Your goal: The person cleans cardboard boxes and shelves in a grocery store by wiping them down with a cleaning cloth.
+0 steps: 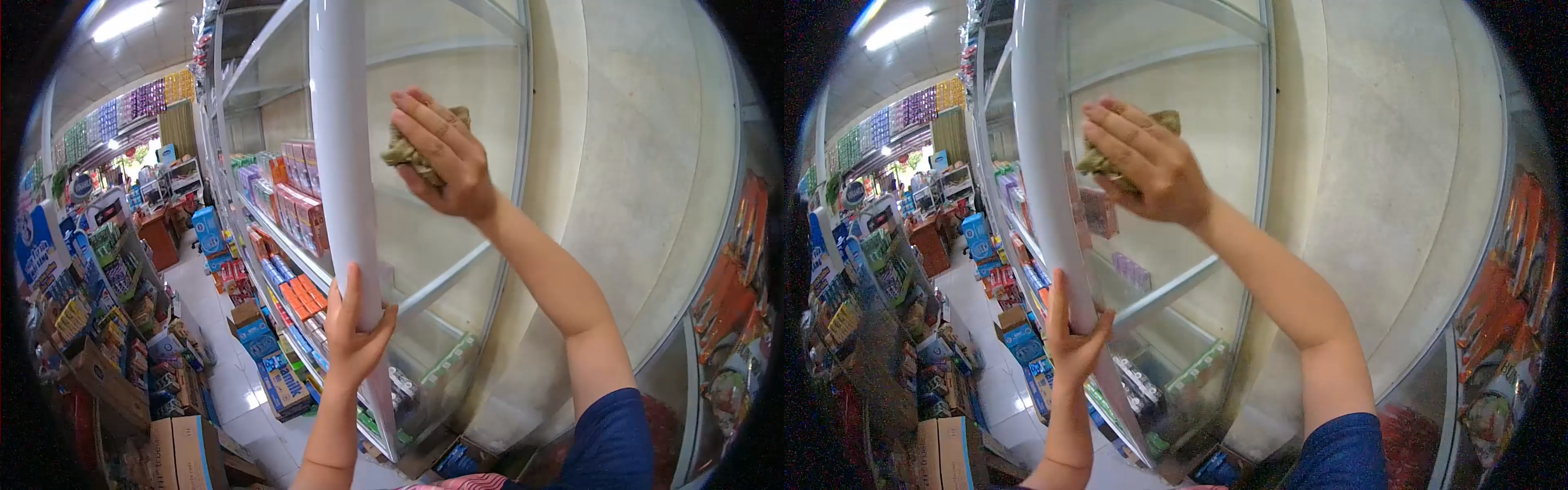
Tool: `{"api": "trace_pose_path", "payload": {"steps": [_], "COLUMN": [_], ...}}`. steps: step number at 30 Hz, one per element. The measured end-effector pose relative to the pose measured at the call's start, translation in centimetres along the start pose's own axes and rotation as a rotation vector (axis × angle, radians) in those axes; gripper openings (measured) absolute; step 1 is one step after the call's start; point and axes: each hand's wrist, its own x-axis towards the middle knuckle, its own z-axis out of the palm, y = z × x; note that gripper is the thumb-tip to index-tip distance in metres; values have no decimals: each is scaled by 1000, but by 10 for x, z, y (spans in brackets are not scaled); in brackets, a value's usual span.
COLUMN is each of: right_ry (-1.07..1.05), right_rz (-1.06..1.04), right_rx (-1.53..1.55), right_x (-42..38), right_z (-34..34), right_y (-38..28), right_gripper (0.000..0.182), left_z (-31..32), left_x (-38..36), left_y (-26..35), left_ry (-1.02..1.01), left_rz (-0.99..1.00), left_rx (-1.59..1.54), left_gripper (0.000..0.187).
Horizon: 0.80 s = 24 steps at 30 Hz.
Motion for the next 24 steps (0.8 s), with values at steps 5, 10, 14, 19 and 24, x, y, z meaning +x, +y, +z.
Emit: {"api": "trace_pose_path", "payload": {"steps": [5,10,14,19,24], "right_ry": [94,432,421,57,-16], "right_rz": [310,1086,938,495,299], "right_rx": [-277,-31,-82,119,47], "right_x": [-68,-137,-112,-87,-145], "right_z": [-36,-35,-8,17,16], "right_y": [68,63,-2,-120,-111], "right_gripper": [36,37,43,42,43], "left_z": [-4,-1,1,7,5], "left_x": [4,-3,-5,-5,-3], "left_y": [0,-8,-7,-6,-6], "left_ry": [-55,-64,-31,119,117], "left_rz": [30,-56,-86,-208,-182], "left_rx": [37,0,18,-352,-267], "left_gripper": [82,84,85,81,74]}}
